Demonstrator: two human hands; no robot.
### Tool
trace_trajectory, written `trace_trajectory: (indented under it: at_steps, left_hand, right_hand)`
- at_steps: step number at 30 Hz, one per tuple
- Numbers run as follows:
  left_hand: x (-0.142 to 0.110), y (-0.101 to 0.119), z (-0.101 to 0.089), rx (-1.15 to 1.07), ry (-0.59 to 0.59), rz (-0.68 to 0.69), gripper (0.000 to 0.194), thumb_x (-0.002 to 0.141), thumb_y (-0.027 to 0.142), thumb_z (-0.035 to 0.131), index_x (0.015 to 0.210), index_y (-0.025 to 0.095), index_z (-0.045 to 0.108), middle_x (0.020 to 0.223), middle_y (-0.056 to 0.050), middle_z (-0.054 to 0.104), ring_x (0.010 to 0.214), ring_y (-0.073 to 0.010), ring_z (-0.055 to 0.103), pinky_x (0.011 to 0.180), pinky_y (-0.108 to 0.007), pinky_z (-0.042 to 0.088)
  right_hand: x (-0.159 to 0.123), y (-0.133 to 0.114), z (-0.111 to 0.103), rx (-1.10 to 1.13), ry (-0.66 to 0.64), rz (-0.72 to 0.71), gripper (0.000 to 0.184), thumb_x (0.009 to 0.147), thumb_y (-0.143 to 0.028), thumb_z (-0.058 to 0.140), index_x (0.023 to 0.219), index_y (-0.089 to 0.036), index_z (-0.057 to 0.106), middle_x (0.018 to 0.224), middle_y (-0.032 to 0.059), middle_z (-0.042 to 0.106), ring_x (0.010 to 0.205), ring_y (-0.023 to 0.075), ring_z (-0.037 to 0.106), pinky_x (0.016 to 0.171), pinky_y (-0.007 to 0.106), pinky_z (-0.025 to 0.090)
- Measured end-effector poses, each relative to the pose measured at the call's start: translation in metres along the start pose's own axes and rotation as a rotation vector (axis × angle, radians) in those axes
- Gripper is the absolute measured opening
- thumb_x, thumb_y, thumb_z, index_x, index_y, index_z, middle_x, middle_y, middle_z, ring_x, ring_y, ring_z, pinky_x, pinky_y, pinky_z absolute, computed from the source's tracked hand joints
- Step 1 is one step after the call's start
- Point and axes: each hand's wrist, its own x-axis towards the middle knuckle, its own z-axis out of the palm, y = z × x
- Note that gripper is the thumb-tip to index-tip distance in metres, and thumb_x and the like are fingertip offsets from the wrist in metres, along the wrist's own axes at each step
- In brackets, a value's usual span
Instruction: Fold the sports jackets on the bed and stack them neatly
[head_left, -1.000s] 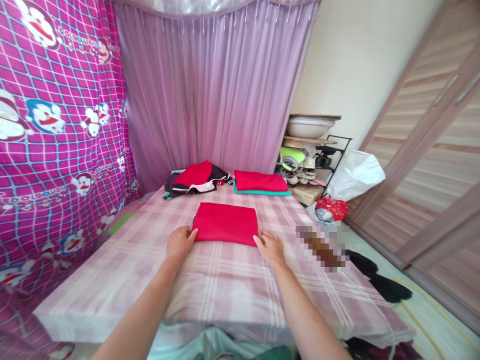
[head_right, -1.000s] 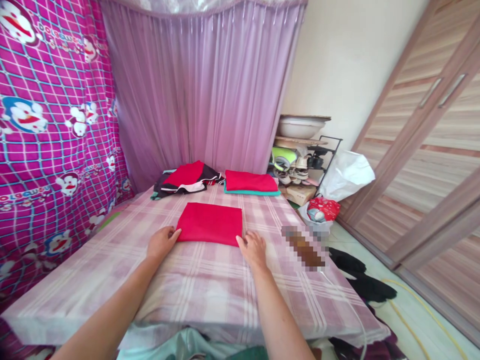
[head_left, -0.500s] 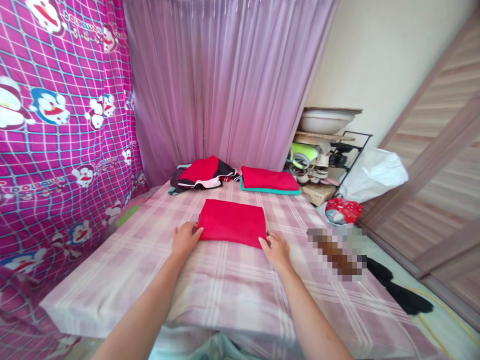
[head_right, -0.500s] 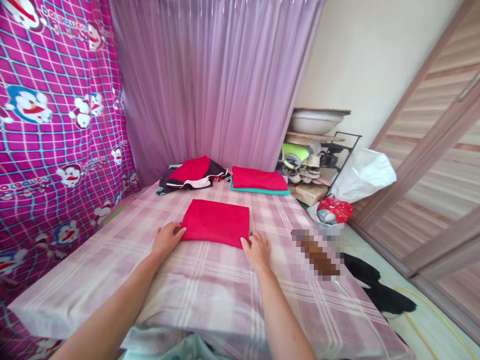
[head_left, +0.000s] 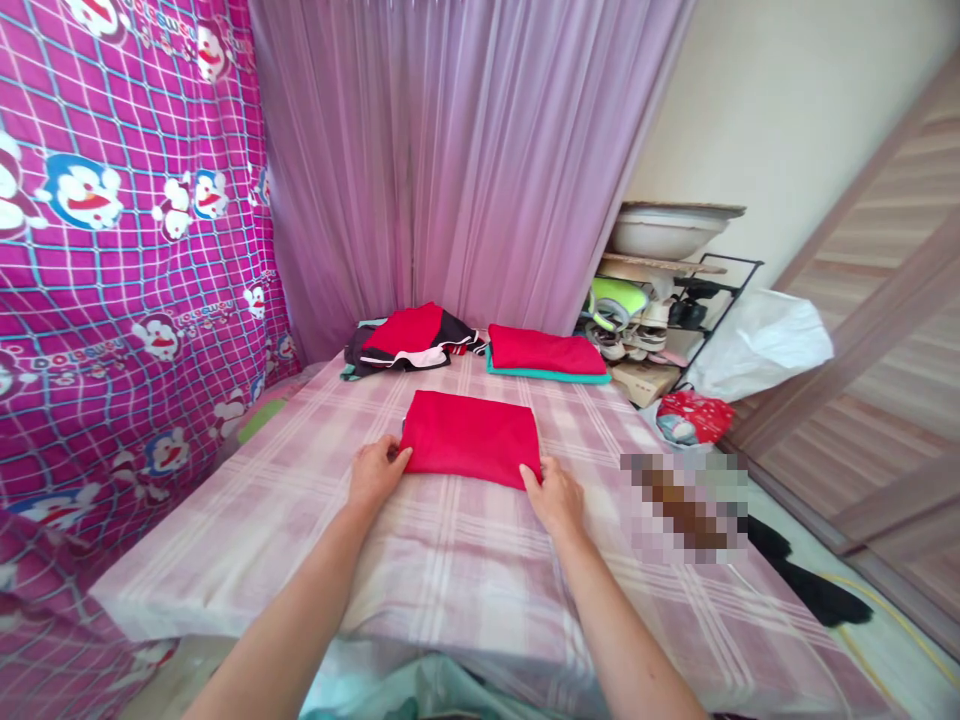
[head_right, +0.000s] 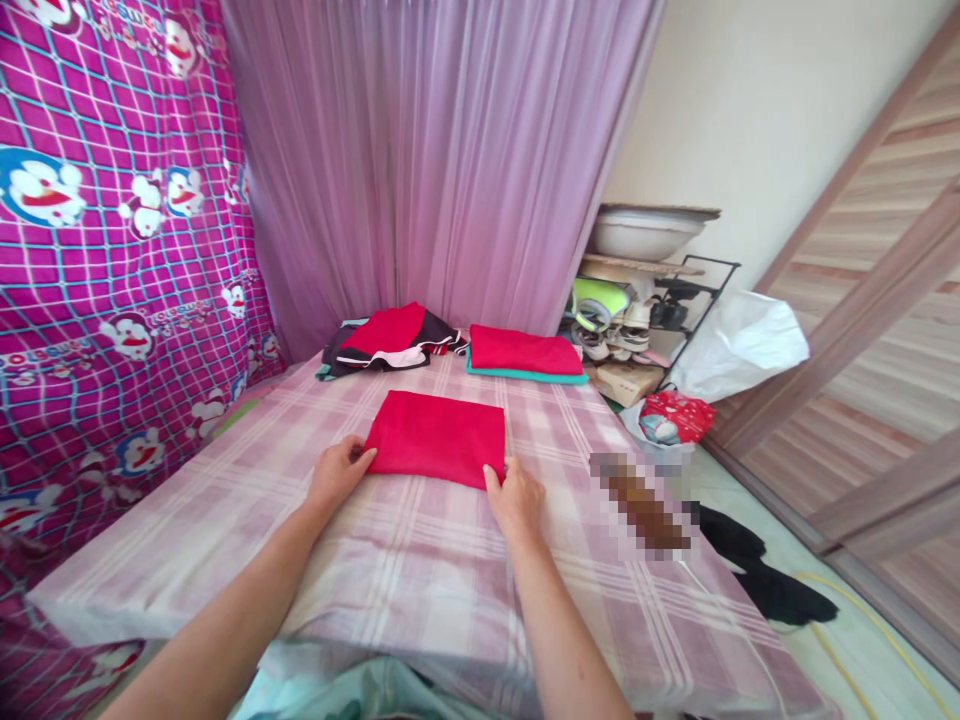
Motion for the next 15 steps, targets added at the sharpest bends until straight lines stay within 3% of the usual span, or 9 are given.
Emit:
trace_trajectory:
  at_steps: [3,6,10,12,15]
  left_hand:
    - [-0.002,0.001,0.002,-0.088,0.006,-0.044,0.020,0.084,0.036,0.055,0.096,0.023,0.064,0.090,-0.002,0.073,0.088,-0.0190,0.067,0.084,-0.030,0.048]
    - [-0.004,0.000,0.004,-0.127,0.001,-0.078,0.039,0.081,0.033,0.057,0.119,0.022,0.058,0.094,-0.001,0.074,0.090,-0.0193,0.068,0.087,-0.031,0.049]
    - [0.011,0.004,0.001,-0.016,0.080,-0.015,0.058,0.085,0.035,0.054,0.139,0.017,0.046,0.126,-0.010,0.067,0.118,-0.0253,0.060,0.103,-0.038,0.043]
    - [0.030,0.015,-0.002,0.066,0.097,0.070,0.054,0.089,0.037,0.050,0.138,0.016,0.049,0.142,-0.013,0.056,0.131,-0.0275,0.051,0.110,-0.041,0.038]
    - [0.065,0.046,-0.001,0.172,0.049,0.174,0.049,0.094,0.037,0.043,0.137,0.017,0.053,0.149,-0.012,0.049,0.141,-0.0298,0.039,0.117,-0.049,0.028]
  right_hand:
    - [0.001,0.006,0.003,0.094,-0.038,0.007,0.032,0.091,-0.039,0.048,0.112,-0.020,0.062,0.093,0.0067,0.075,0.087,0.0223,0.069,0.076,0.031,0.044]
    - [0.002,0.017,0.001,0.141,-0.052,0.037,0.039,0.089,-0.044,0.049,0.118,-0.019,0.060,0.094,0.0079,0.074,0.087,0.0235,0.068,0.076,0.033,0.046]
    - [0.015,0.026,-0.009,0.211,0.105,-0.045,0.053,0.088,-0.048,0.048,0.128,-0.015,0.055,0.115,0.0139,0.070,0.100,0.0269,0.065,0.088,0.039,0.047]
    - [0.029,0.019,-0.016,0.241,0.179,-0.157,0.051,0.089,-0.044,0.043,0.127,-0.012,0.057,0.126,0.0171,0.065,0.114,0.0282,0.060,0.098,0.041,0.044]
    - [0.057,-0.016,-0.025,0.271,0.240,-0.300,0.050,0.093,-0.038,0.037,0.130,-0.011,0.056,0.140,0.0186,0.055,0.131,0.0278,0.049,0.108,0.042,0.038]
